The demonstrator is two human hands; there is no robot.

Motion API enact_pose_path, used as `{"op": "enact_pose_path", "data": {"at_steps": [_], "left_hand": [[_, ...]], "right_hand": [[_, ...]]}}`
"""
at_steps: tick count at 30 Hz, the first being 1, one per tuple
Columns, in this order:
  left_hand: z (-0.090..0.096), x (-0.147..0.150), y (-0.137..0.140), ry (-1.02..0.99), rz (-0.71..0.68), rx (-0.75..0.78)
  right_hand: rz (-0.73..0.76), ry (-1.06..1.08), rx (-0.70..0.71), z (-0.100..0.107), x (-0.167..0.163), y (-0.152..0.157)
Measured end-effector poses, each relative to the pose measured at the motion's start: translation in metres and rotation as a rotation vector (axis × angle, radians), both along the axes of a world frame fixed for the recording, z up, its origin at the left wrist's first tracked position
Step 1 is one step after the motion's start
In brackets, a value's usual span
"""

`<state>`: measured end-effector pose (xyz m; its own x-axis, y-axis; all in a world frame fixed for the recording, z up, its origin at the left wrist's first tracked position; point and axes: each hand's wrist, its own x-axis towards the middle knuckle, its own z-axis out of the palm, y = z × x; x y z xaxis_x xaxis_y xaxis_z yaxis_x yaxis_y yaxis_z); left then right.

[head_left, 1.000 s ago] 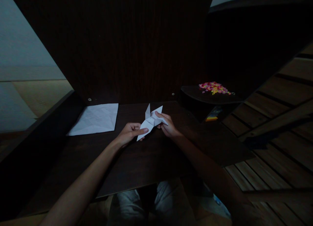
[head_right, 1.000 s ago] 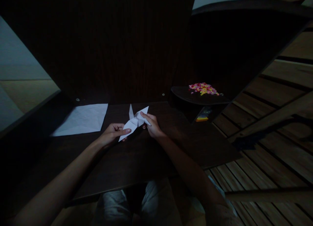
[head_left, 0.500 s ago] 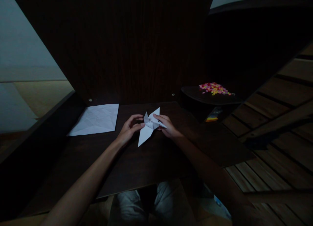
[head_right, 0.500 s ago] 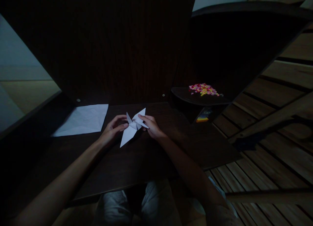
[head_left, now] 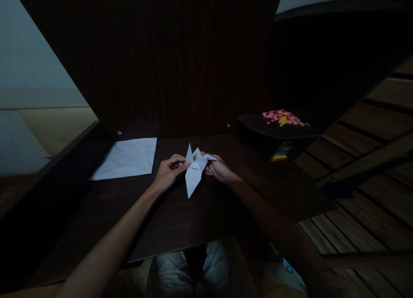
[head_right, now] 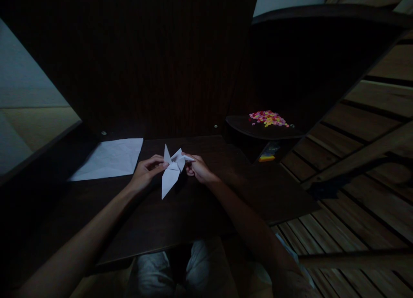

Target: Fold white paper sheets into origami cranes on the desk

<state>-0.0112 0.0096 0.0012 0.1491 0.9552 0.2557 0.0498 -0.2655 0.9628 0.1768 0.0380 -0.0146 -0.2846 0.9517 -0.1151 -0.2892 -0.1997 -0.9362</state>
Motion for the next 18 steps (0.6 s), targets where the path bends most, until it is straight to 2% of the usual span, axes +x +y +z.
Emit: {"op": "enact_pose_path", "data": {"at_steps": [4, 10, 14, 18], "left_hand": [[-0.001, -0.001, 0.002, -0.076, 0.107, -0.114], [-0.001, -0.001, 0.003, -0.075, 0.186, -0.108], [-0.002, -0.002, 0.004, -0.034, 0.174, -0.069], [-0.003, -0.004, 0.005, 0.009, 0.167, -0.043]], "right_hand": [[-0.14, 0.035, 0.088, 0.003, 0.002, 0.002], [-0.051, 0.018, 0.308, 0.009, 0.005, -0.005], [-0.086, -0.135, 0.419, 0.011, 0.002, -0.011], [-0.128, -0.226, 0.462, 0.015, -0.001, -0.014]]}}
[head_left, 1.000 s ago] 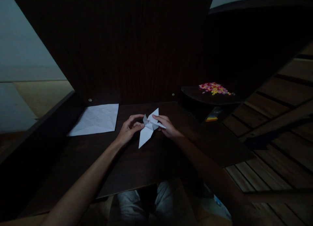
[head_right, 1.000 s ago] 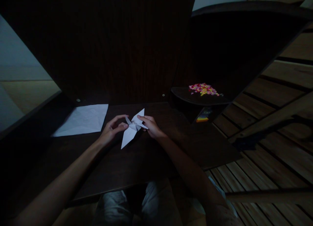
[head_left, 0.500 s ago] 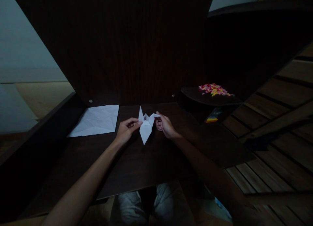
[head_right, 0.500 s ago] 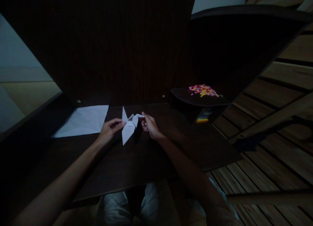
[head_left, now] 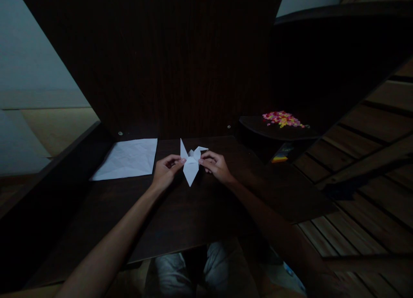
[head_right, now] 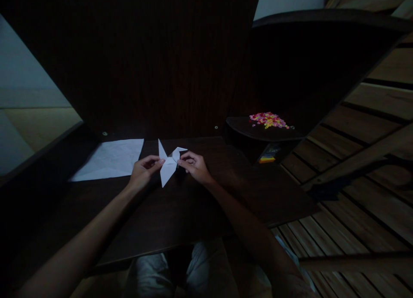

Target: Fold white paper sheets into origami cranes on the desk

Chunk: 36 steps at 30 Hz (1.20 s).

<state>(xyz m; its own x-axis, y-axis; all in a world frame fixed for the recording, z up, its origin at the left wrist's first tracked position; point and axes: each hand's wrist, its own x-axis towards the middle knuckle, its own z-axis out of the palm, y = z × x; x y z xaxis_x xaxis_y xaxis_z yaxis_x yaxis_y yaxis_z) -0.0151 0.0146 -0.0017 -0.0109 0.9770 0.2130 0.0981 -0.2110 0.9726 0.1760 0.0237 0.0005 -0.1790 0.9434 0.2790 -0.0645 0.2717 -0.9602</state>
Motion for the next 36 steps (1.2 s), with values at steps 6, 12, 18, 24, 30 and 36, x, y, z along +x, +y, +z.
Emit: {"op": "enact_pose_path", "data": {"at_steps": [6, 12, 18, 24, 30, 36], "left_hand": [[-0.001, -0.001, 0.0, 0.037, -0.007, 0.02], [-0.003, -0.002, 0.002, 0.054, -0.048, 0.02], [-0.004, -0.001, 0.003, 0.065, -0.059, 0.02], [-0.007, 0.0, 0.003, 0.096, -0.018, 0.044], [-0.01, -0.002, 0.002, 0.185, 0.015, 0.115], [-0.012, -0.003, 0.002, 0.247, 0.024, 0.221]], "right_hand": [[-0.012, -0.019, 0.014, -0.005, -0.001, 0.004], [-0.029, -0.033, 0.022, -0.01, 0.0, 0.005], [-0.048, -0.022, 0.03, -0.006, -0.002, 0.002], [-0.05, -0.022, 0.042, -0.005, -0.005, 0.001], [-0.06, -0.036, 0.081, -0.009, -0.004, 0.003], [-0.082, -0.106, 0.194, -0.011, -0.003, 0.001]]}}
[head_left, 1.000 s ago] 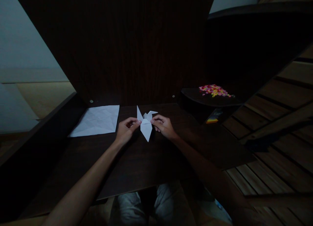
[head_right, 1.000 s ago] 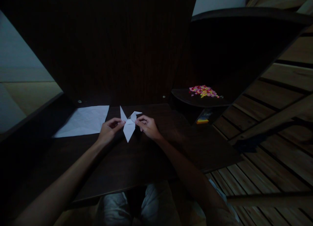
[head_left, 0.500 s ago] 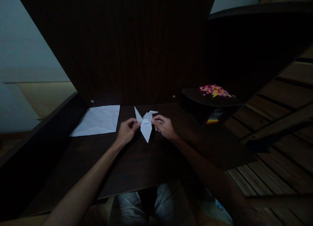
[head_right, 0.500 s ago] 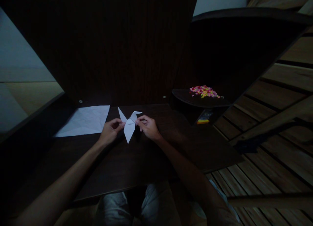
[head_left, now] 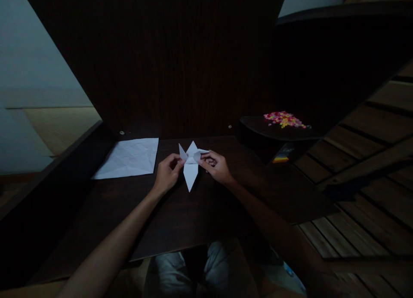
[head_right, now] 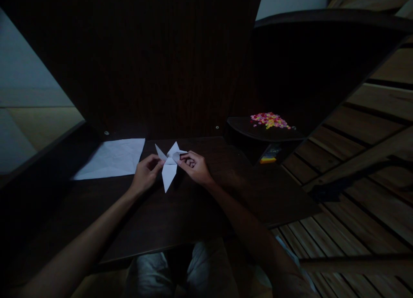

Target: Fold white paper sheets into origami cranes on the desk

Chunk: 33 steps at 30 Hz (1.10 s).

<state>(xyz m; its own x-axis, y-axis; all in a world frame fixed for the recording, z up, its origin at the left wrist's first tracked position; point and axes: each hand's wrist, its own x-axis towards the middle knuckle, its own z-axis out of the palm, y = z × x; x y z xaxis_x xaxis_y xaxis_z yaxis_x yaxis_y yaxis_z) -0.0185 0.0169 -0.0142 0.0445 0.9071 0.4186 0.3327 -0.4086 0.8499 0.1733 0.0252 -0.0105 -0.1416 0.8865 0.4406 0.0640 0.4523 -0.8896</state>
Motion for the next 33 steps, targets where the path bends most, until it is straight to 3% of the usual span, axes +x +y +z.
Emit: {"op": "enact_pose_path", "data": {"at_steps": [5, 10, 14, 18, 23, 33], "left_hand": [[0.003, -0.001, -0.001, 0.091, 0.021, 0.122], [0.004, -0.004, 0.0, 0.174, 0.044, 0.246], [0.003, -0.005, 0.001, 0.189, 0.068, 0.259], [0.004, -0.006, 0.001, 0.164, 0.176, 0.223], [0.005, -0.008, 0.002, 0.173, 0.225, 0.192], [-0.002, -0.013, 0.007, 0.321, 0.234, 0.249]], "right_hand": [[-0.013, -0.066, 0.081, 0.003, 0.001, -0.003], [-0.066, -0.166, 0.254, 0.002, 0.003, -0.002], [-0.114, -0.211, 0.319, 0.0, 0.004, -0.001], [-0.265, -0.15, 0.248, -0.004, 0.005, 0.006], [-0.436, -0.041, 0.047, -0.007, 0.02, 0.025], [-0.892, -0.463, -0.033, -0.003, 0.061, 0.073]]}}
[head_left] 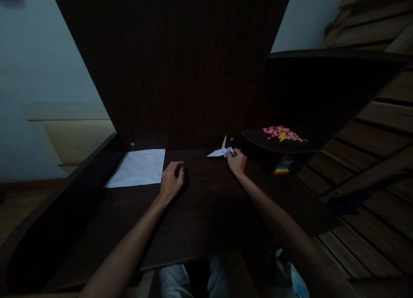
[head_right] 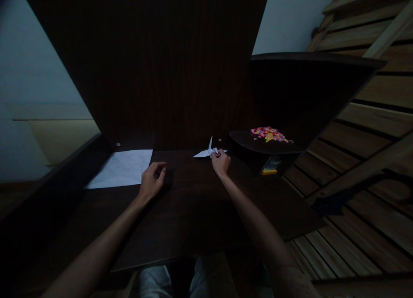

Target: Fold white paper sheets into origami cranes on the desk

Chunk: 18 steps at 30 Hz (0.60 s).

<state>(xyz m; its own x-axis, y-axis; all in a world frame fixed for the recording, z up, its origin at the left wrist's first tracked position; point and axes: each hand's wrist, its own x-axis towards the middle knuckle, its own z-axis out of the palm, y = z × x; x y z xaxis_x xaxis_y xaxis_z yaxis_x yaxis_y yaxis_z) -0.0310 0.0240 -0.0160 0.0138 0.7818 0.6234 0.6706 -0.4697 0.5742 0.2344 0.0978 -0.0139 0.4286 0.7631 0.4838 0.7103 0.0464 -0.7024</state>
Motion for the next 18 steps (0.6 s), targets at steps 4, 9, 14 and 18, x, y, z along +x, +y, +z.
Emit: {"op": "enact_pose_path", "data": {"at_steps": [4, 9, 14, 18], "left_hand": [[-0.001, -0.001, 0.001, 0.043, -0.003, 0.019], [-0.001, -0.003, 0.002, 0.069, -0.002, 0.033], [-0.005, -0.008, 0.005, 0.096, 0.007, 0.038], [-0.007, -0.011, 0.009, 0.096, 0.026, 0.036]], "right_hand": [[-0.09, -0.09, -0.101, -0.002, 0.007, 0.014], [-0.134, -0.108, -0.17, -0.008, 0.016, 0.027], [-0.148, -0.082, -0.231, -0.01, 0.022, 0.033], [-0.159, -0.069, -0.249, -0.011, 0.024, 0.034]]}}
